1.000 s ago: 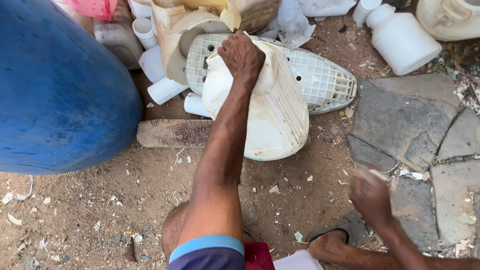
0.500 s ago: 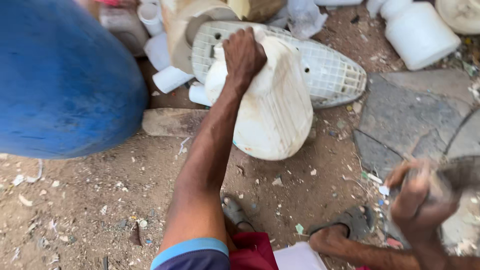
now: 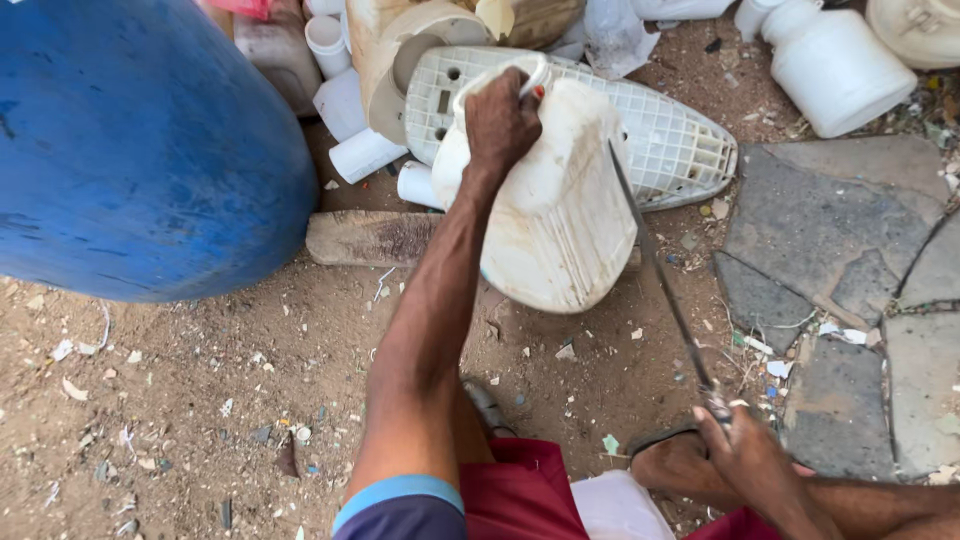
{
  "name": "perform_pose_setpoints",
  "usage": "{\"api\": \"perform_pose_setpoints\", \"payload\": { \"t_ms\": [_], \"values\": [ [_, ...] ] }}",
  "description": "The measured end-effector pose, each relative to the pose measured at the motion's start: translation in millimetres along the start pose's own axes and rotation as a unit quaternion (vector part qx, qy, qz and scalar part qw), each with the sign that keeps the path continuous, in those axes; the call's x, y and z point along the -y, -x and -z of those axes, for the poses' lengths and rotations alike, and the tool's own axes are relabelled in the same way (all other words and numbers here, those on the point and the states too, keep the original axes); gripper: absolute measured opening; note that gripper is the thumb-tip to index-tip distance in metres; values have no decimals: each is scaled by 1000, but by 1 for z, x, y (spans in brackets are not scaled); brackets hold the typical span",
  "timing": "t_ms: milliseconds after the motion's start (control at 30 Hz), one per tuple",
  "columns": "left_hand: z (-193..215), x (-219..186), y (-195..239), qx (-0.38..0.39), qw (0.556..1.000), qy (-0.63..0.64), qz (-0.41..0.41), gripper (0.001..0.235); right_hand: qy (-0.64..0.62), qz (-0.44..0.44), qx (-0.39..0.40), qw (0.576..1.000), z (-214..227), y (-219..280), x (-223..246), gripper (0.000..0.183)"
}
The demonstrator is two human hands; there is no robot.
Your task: The person uses a long knife to cut a white plastic container into smaller pieces. They repeatedly stab and slice the container, separating the top and sides, then continue cutting the remaining sections into strips.
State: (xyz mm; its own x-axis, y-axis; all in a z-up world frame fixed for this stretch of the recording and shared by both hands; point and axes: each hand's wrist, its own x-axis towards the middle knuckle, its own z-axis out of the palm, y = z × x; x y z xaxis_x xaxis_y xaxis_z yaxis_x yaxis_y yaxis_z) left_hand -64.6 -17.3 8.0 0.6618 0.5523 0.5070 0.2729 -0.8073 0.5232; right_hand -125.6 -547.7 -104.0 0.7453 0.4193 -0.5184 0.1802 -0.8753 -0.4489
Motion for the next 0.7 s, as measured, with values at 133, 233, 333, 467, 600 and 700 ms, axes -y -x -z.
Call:
{"api": "perform_pose_setpoints", "payload": {
  "t_ms": [133, 233, 333, 467, 600, 700],
  "values": [
    [14, 19, 22, -61, 993, 0, -99, 18, 73, 35, -27, 996, -4, 22, -13, 50],
    [44, 43, 24, -30, 998, 34, -38, 22, 107, 57, -43, 992, -11, 4, -5, 49],
    [81, 72, 35, -76, 993, 93, -18, 27, 107, 84, -5, 991, -25, -6, 2, 48],
    [108, 83, 55, 44, 988, -122, 78, 59, 114, 124, 48, 985, -29, -26, 16, 47],
    [98, 77, 72, 102, 969, -206, 93, 129, 111, 81, 87, 987, -21, -38, 28, 47],
    [84, 75, 75, 61, 977, -202, 45, 130, 132, 54, 85, 986, 6, -52, 30, 49]
  ]
}}
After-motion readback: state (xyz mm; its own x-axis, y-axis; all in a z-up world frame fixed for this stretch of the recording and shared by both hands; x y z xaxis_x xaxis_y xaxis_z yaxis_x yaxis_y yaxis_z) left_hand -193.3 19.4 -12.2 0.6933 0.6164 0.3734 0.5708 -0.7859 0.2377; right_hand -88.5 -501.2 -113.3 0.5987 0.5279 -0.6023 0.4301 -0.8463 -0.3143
